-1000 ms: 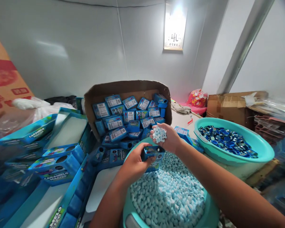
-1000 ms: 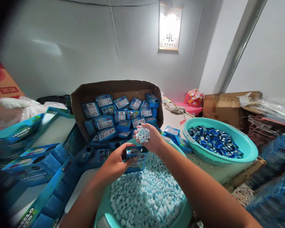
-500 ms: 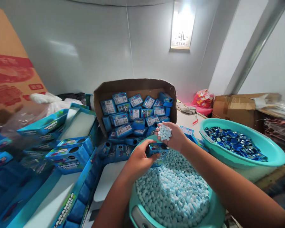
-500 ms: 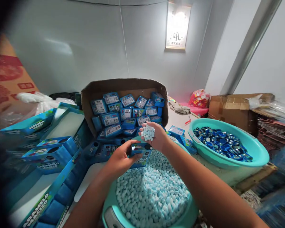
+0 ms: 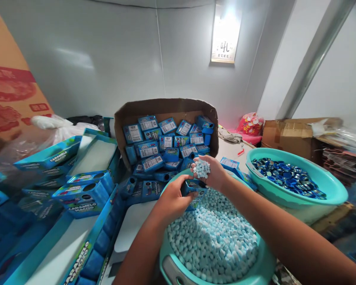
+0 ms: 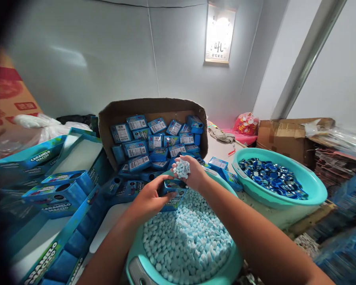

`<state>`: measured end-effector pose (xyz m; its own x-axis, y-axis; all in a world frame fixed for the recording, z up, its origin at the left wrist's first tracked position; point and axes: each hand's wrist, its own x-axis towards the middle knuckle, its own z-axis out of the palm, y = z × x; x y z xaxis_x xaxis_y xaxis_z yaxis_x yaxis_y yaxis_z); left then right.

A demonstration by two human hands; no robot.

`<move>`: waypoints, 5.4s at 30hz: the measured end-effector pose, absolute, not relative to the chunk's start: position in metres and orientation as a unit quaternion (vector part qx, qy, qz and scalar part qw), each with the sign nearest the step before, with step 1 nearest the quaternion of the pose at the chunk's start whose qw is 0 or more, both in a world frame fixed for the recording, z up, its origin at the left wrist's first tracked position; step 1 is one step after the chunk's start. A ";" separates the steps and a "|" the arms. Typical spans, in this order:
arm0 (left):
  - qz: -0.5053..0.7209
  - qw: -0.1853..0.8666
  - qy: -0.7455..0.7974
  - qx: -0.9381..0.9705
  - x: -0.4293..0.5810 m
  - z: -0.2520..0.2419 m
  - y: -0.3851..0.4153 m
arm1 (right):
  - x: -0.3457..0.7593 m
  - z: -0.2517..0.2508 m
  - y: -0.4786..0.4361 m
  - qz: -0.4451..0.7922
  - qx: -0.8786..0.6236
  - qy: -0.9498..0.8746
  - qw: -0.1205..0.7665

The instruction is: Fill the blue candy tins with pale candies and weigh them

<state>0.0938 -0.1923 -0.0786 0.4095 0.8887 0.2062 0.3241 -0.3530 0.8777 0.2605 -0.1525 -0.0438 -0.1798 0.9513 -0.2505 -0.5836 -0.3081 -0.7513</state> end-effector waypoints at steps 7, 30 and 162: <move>0.371 0.398 0.407 0.734 0.094 -0.079 -0.193 | 0.263 -0.045 -0.153 0.727 -0.331 -0.265 0.540; 0.376 0.379 0.439 0.723 0.094 -0.077 -0.197 | 0.266 -0.042 -0.154 0.732 -0.309 -0.268 0.544; 0.470 0.550 0.344 0.599 0.091 -0.084 -0.189 | 0.259 -0.047 -0.161 0.688 -0.281 -0.394 0.541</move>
